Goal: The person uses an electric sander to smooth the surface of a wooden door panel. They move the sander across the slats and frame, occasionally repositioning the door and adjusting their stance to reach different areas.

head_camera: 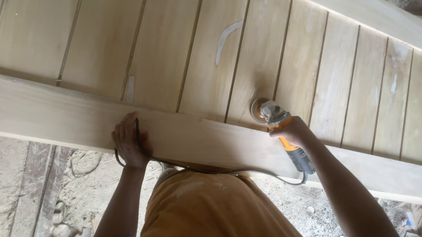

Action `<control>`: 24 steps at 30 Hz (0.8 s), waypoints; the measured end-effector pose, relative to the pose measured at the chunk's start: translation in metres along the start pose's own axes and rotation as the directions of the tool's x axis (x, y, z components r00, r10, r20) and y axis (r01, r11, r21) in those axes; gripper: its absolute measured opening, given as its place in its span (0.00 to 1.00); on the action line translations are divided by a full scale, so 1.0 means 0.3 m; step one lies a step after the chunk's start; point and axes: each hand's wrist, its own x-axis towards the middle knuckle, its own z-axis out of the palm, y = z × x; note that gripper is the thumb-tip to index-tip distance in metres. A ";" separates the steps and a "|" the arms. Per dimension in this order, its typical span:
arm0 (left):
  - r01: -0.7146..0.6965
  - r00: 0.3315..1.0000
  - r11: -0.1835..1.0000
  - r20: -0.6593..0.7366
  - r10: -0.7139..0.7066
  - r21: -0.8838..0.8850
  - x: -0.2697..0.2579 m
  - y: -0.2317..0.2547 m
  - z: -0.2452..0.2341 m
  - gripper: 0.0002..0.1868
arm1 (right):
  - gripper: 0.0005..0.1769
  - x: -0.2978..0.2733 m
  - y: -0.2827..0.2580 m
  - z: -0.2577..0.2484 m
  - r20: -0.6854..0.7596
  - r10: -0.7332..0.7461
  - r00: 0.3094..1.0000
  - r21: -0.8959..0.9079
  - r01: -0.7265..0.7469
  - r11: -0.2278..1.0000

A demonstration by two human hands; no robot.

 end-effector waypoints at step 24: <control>0.243 0.948 0.813 -0.048 -0.314 -0.530 -0.007 -0.043 0.012 0.29 | 0.18 0.037 0.098 0.034 0.005 -0.290 0.957 -0.209 0.285 0.936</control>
